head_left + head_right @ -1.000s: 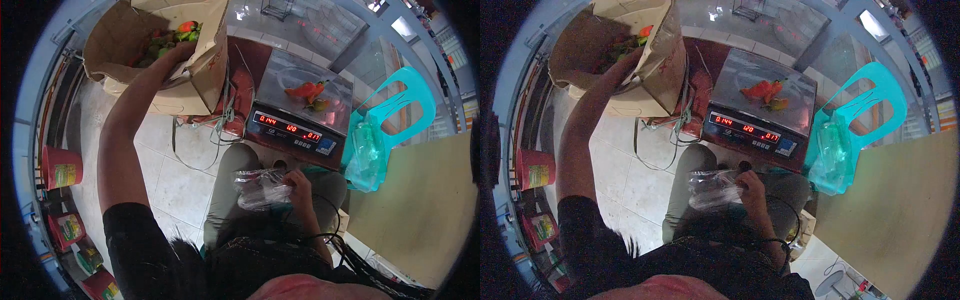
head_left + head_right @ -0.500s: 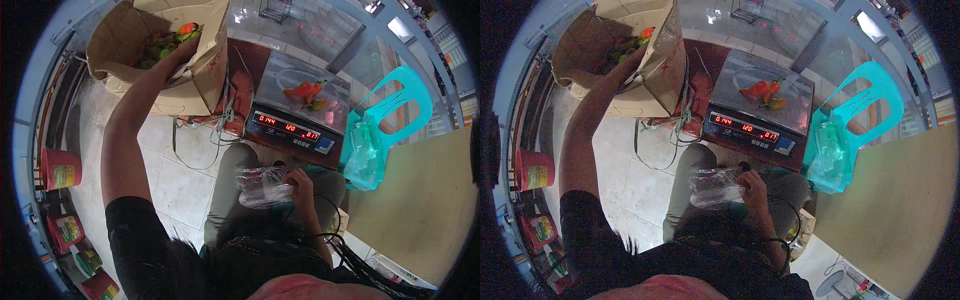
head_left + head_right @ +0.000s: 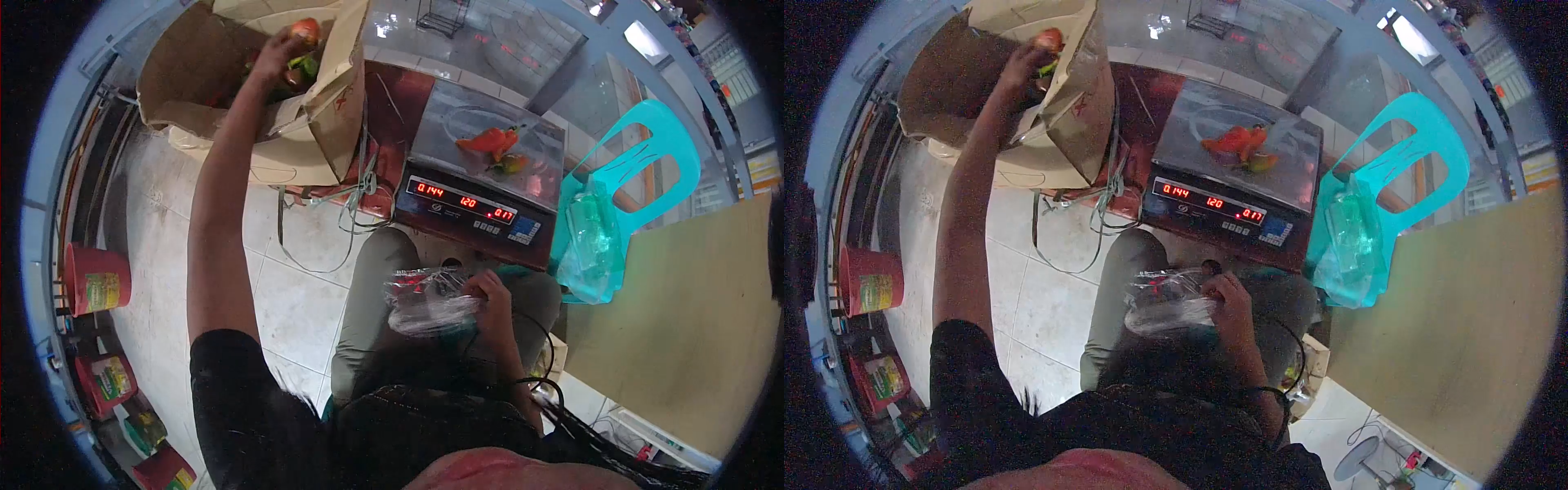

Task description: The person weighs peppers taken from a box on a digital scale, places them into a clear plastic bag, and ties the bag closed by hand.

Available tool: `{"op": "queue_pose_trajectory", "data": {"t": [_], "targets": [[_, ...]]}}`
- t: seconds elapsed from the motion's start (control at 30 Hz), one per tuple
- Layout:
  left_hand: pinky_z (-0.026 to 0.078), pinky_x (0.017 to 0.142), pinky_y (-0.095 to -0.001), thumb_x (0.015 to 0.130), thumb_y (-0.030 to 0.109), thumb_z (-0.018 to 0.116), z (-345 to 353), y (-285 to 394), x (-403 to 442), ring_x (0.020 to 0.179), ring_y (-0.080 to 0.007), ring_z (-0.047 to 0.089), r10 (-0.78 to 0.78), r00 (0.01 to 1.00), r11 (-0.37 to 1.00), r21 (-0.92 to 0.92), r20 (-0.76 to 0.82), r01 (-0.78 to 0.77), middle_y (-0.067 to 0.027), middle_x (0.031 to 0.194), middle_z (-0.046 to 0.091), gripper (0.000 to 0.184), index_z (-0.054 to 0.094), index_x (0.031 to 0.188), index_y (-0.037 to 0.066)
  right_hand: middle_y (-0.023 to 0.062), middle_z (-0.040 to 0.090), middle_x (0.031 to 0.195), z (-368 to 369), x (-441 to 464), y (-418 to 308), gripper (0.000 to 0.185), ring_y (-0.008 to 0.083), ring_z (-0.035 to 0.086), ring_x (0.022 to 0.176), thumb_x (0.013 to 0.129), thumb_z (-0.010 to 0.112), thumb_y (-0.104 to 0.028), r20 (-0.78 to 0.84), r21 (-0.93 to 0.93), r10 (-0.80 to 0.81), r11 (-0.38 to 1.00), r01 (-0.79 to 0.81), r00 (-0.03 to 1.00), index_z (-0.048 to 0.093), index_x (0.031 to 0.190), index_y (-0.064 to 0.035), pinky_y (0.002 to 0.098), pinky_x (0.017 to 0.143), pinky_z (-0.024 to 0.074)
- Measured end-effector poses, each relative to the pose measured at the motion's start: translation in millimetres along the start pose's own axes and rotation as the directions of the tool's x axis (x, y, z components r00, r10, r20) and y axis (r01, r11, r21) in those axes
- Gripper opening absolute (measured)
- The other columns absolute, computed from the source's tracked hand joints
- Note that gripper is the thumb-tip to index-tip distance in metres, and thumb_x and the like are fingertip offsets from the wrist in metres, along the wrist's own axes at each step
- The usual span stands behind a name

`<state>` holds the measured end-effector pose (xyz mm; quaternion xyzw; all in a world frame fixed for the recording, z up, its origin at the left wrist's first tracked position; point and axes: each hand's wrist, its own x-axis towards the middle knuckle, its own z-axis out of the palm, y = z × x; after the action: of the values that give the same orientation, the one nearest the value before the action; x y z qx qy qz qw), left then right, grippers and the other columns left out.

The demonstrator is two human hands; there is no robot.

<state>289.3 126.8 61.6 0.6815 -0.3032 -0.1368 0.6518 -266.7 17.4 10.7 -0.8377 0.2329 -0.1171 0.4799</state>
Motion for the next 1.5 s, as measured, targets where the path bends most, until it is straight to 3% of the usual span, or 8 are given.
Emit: {"op": "queue_pose_trajectory", "data": {"t": [0.13,0.23,0.33,0.47,0.57,0.7,1.07,1.5], "targets": [[0.049,0.082,-0.0366,0.09,0.033,0.062,-54,44,23,0.086,-0.0155,0.058,0.154,0.977,0.963,0.242,-0.147,-0.115,-0.0083,0.105,0.061,0.034,0.059,0.112,0.007,0.0085,0.051,0.078,2,-7,11,0.02,0.0219,0.058,0.071,0.065,0.062,0.009,-0.058,0.032,-0.01,0.999,0.012,0.998,0.057,0.083,-0.0007,0.0302,0.064,0.0462],[0.049,0.087,-0.0319,0.089,0.03,0.065,12,140,-58,0.098,-0.0186,0.06,0.445,0.875,0.877,-0.106,-0.188,-0.469,-0.0096,0.113,0.06,0.039,0.056,0.118,0.005,0.0078,0.051,0.078,-1,-12,15,0.021,0.0208,0.057,0.07,0.064,0.063,0.009,-0.103,0.066,-0.039,0.997,0.046,0.994,0.057,0.082,-0.0003,0.0297,0.063,0.0461],[0.045,0.094,-0.0328,0.088,0.026,0.067,92,179,-138,0.108,-0.0195,0.058,0.397,0.918,0.899,0.196,0.011,-0.391,-0.0098,0.122,0.058,0.043,0.056,0.123,0.006,0.0108,0.052,0.085,-5,-22,27,0.027,0.0279,0.059,0.077,0.066,0.062,0.011,-0.108,0.017,-0.04,0.999,0.043,0.993,0.057,0.089,-0.0017,0.0338,0.069,0.049],[0.046,0.084,-0.0264,0.081,0.021,0.074,212,105,-182,0.098,-0.0101,0.057,0.19,0.905,0.951,0.156,0.381,-0.266,-0.0032,0.113,0.062,0.04,0.061,0.116,0.007,0.0123,0.053,0.088,-19,-25,18,0.031,0.0333,0.061,0.083,0.066,0.062,0.011,-0.039,0.045,-0.018,0.999,0.019,0.999,0.057,0.093,-0.0026,0.0387,0.071,0.0505],[0.048,0.073,-0.0287,0.077,0.016,0.077,272,28,-190,0.089,-0.0133,0.059,0.021,0.954,0.98,0.182,0.299,-0.078,-0.008,0.104,0.062,0.038,0.061,0.109,0.003,0.0085,0.049,0.08,-23,-31,12,0.027,0.0233,0.057,0.072,0.062,0.054,0.016,-0.136,0.027,-0.057,0.998,0.061,0.989,0.055,0.083,-0.0006,0.0294,0.065,0.0465],[0.048,0.067,-0.0343,0.069,0.012,0.08,311,-12,-190,0.074,-0.0242,0.057,0.381,0.912,0.845,0.343,0.152,-0.411,-0.0111,0.088,0.053,0.037,0.06,0.099,0.002,0.0095,0.049,0.081,-33,-42,12,0.025,0.0267,0.057,0.074,0.065,0.055,0.013,-0.176,0.08,-0.011,0.996,0.026,0.984,0.055,0.085,-0.0022,0.0325,0.066,0.0462],[0.048,0.081,-0.0397,0.073,0.013,0.078,331,-17,-197,0.095,-0.0323,0.057,0.309,0.949,0.811,0.505,0.059,-0.295,-0.014,0.103,0.054,0.046,0.053,0.11,0.003,0.0122,0.05,0.083,-35,-42,29,0.021,0.0333,0.057,0.077,0.07,0.063,0.005,-0.17,0.129,-0.009,0.991,0.031,0.985,0.056,0.087,-0.0058,0.0406,0.067,0.0454],[0.048,0.077,-0.038,0.072,0.012,0.079,301,-12,-205,0.096,-0.0306,0.056,0.324,0.942,0.772,0.55,0.091,-0.319,-0.0133,0.107,0.054,0.05,0.053,0.113,0.003,0.01,0.049,0.081,-32,-45,23,0.028,0.0251,0.059,0.073,0.063,0.053,0.017,-0.204,0.088,-0.058,0.993,0.077,0.977,0.055,0.085,-0.0007,0.0326,0.066,0.0465]]}}
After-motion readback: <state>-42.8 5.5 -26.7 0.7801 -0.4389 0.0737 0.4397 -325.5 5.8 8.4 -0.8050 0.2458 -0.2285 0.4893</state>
